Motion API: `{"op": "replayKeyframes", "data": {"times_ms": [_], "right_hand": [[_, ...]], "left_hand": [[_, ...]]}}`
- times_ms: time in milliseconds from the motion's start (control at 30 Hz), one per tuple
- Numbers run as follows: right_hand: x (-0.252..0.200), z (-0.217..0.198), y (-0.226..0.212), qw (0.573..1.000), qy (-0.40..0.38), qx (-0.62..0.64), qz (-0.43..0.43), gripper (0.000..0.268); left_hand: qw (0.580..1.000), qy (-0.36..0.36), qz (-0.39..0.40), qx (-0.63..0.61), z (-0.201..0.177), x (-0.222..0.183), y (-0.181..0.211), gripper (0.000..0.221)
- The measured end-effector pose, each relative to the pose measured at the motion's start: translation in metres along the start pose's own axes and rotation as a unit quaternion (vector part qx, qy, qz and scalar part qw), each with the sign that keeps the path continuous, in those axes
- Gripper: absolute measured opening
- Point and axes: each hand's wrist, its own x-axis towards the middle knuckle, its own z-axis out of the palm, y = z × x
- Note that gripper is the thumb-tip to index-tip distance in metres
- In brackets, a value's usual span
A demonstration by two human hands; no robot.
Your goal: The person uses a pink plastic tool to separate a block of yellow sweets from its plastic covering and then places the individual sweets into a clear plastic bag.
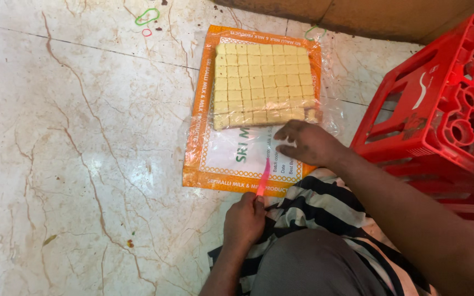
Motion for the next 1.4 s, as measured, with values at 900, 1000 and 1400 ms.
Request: {"op": "replayKeyframes", "data": {"times_ms": [900, 1000, 1400], "right_hand": [[-0.015, -0.025, 0.023, 0.97, 0.0, 0.202, 0.136, 0.02], [-0.021, -0.027, 0.027, 0.937, 0.079, 0.327, 0.089, 0.023], [-0.071, 0.051, 0.116, 0.943, 0.292, 0.029, 0.156, 0.048]], "left_hand": [[0.997, 0.026, 0.077, 0.02, 0.03, 0.046, 0.046, 0.028], [0.995, 0.016, 0.086, 0.045, 0.013, 0.047, 0.06, 0.027], [0.992, -0.058, 0.091, 0.07, 0.022, 0.062, 0.048, 0.033]]}}
